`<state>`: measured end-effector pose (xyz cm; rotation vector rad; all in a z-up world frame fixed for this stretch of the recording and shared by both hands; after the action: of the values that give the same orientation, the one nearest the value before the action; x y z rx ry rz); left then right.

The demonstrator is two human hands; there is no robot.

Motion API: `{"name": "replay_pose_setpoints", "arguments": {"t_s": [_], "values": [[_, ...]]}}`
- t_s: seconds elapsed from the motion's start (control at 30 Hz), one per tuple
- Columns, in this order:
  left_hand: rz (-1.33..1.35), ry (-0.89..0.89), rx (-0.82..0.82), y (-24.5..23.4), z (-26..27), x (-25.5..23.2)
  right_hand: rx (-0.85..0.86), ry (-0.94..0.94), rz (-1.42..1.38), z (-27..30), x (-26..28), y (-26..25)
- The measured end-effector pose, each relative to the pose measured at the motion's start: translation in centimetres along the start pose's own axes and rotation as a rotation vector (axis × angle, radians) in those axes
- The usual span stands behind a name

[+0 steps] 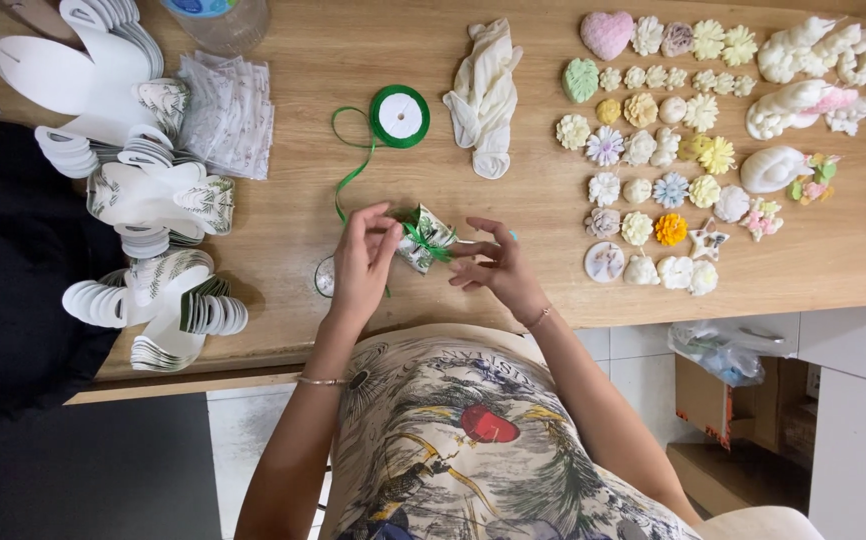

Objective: Tie a ribbon on a decorative candle gift bag and prepare for further packaging.

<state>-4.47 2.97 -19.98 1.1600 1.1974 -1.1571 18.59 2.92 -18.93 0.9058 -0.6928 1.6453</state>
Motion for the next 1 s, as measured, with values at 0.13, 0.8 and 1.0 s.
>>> {"name": "replay_pose_setpoints", "arguments": {"t_s": [0.13, 0.8, 1.0], "values": [[-0.306, 0.087, -0.014, -0.9, 2.4, 0.6, -0.104, 0.029, 0.044, 1.5, -2.2, -3.4], [-0.161, 0.267, 0.600, -0.1, -9.8, -14.2, -0.250, -0.617, 0.508, 4.9, 15.0, -3.4], [-0.321, 0.369, 0.609, 1.7, -10.6, -19.6, -0.161, -0.755, 0.631, 5.2, 21.1, -1.6]]}}
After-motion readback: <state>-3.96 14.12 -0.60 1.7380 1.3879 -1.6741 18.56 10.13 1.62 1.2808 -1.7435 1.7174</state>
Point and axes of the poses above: each hand's wrist, its own z-axis away from the middle knuckle, its own y-axis out of the palm, x = y × z, the point moved 2 cm from there along -z, towards the middle knuckle, and after that the axes turned 6 degrees about z, right-handed, at the moved point
